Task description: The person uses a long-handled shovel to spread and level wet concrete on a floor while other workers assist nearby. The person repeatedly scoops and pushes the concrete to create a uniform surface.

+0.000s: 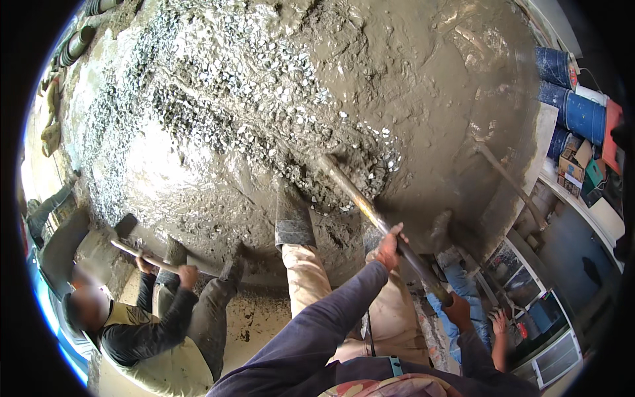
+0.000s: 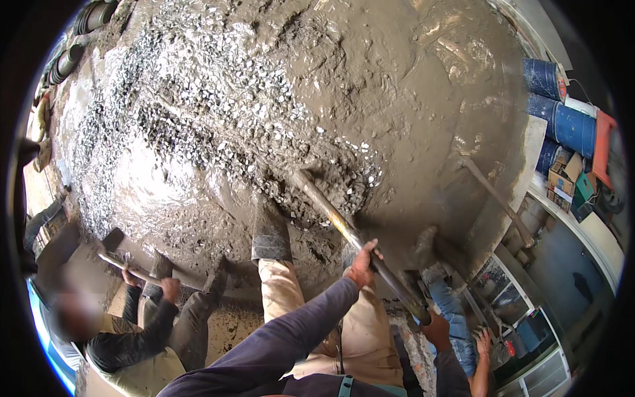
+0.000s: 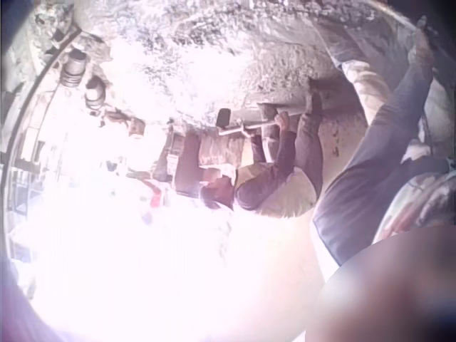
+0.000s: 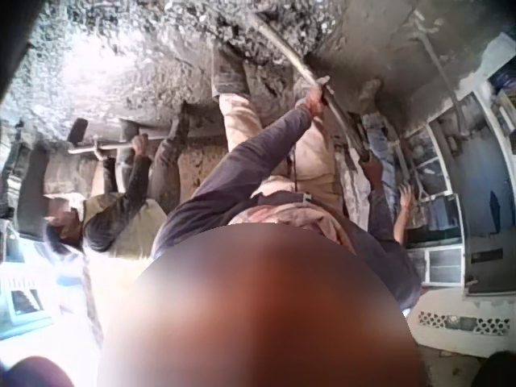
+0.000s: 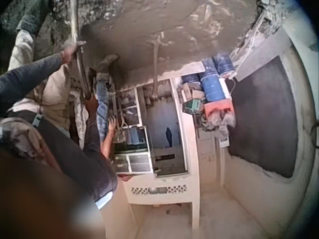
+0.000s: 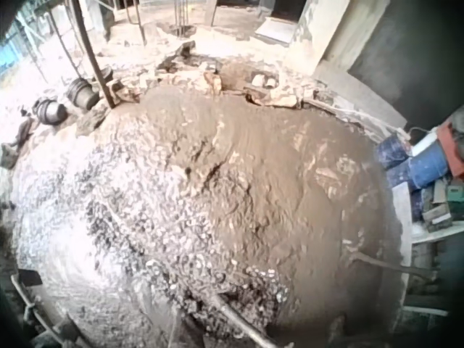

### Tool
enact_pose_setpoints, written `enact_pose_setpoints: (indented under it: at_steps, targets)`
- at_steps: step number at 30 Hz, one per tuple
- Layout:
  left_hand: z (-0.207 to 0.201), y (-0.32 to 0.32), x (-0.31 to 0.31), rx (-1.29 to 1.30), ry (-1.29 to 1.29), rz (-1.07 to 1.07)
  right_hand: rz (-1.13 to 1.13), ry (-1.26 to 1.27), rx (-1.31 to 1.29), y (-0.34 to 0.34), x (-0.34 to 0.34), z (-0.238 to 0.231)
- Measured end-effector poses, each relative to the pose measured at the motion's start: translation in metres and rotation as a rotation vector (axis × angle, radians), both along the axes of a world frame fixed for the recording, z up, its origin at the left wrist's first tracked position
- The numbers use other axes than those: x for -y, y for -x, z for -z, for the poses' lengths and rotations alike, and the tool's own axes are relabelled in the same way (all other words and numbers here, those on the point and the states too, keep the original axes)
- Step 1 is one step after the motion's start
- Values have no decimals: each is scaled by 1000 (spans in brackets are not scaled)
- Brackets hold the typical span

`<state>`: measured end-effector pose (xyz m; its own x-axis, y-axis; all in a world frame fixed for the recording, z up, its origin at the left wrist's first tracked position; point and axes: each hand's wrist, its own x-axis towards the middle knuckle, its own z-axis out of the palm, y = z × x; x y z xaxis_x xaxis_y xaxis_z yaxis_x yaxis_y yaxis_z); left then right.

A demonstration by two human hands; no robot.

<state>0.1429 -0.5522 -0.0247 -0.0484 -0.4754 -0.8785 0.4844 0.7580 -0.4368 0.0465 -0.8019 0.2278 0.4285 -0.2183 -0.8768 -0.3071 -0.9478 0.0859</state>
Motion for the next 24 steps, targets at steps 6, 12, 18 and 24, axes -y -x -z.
enact_pose_setpoints:
  at_steps: [6, 12, 18, 24]
  targets:
    - [71, -150, -152, 172, -150, -323, -363, -117, 260, -186, -113, 95]
    - [64, -258, -411, 325, -703, -212, -219, -375, 270, -297, -352, 197]
    - [90, -314, -695, 512, -1630, 29, -105, -851, 42, -356, -653, 316]
    - [152, -303, -794, 308, -1753, 1193, -110, -1017, 70, -405, -871, 371]
